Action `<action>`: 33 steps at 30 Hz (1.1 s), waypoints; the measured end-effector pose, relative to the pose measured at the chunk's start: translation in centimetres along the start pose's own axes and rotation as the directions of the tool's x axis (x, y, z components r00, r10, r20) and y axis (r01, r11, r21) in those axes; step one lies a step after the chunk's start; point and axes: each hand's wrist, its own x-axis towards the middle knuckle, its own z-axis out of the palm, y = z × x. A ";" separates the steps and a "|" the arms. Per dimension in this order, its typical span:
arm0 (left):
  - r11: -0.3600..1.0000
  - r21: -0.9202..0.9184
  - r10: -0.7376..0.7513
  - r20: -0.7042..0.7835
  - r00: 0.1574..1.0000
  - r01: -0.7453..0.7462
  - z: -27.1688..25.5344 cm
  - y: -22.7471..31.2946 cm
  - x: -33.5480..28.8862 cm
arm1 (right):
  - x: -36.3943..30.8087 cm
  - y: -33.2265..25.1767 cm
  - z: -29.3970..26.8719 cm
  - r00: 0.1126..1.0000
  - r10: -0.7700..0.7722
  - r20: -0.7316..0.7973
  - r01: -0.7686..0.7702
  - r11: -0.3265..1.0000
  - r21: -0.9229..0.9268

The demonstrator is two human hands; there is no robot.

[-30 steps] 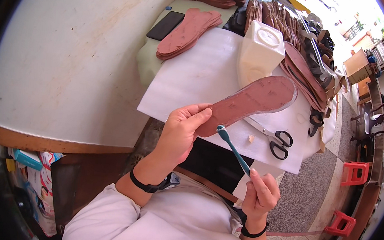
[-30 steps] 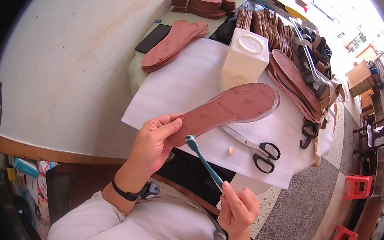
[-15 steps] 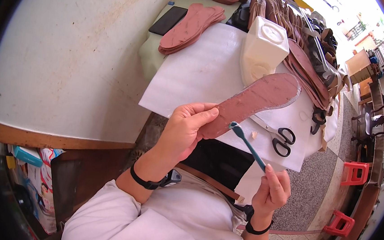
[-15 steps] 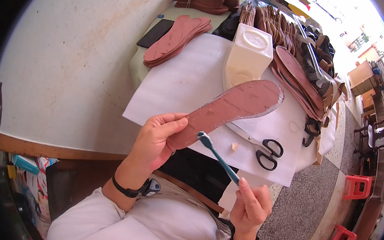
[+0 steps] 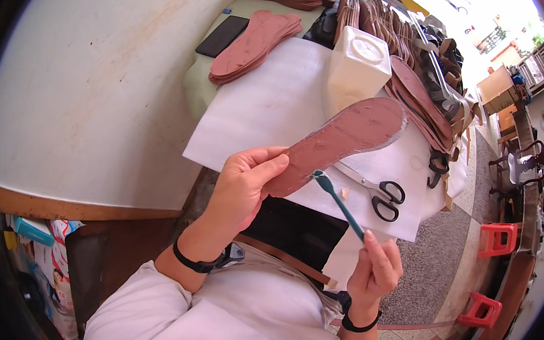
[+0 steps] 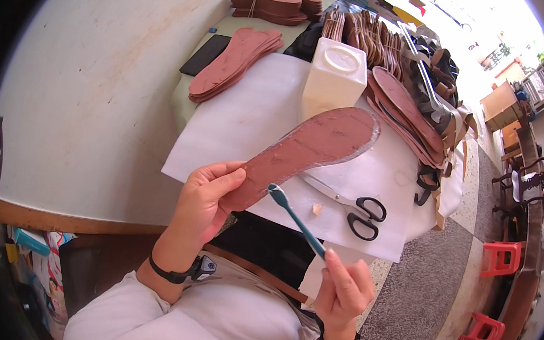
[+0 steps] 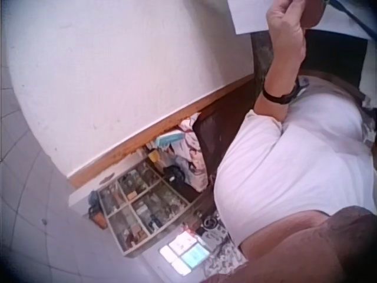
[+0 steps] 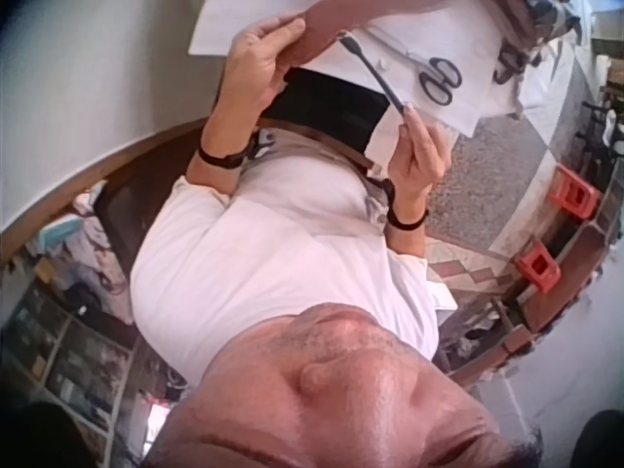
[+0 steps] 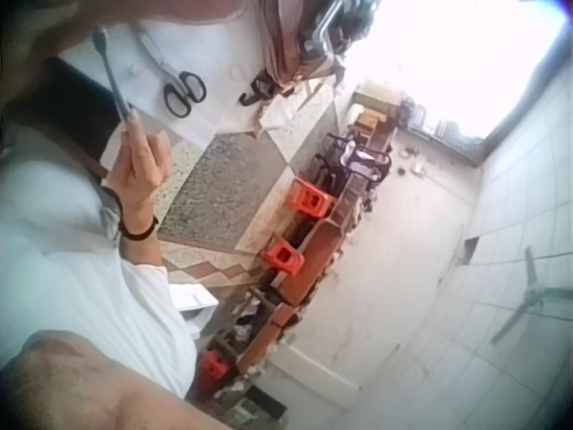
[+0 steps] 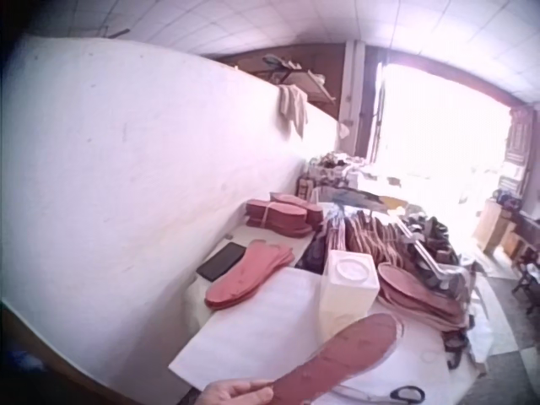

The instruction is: The recorder applies glue to shoe insole components using a brush and trims them with scissors.

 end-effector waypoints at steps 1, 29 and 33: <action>1.000 0.017 -0.007 0.002 1.000 0.007 -0.2 0.1 0.0 | 0.2 0.2 -0.2 0.999 0.012 -0.032 -0.012 1.000 -0.016; 0.969 -0.077 0.222 -0.145 0.964 -0.235 -3.8 0.9 0.1 | 14.9 4.5 1.1 0.986 -0.072 0.153 0.104 0.972 -0.209; 0.964 -0.091 0.233 -0.171 0.957 -0.251 -3.5 1.1 -0.1 | 15.3 5.1 2.3 0.982 -0.075 0.172 0.124 0.947 -0.295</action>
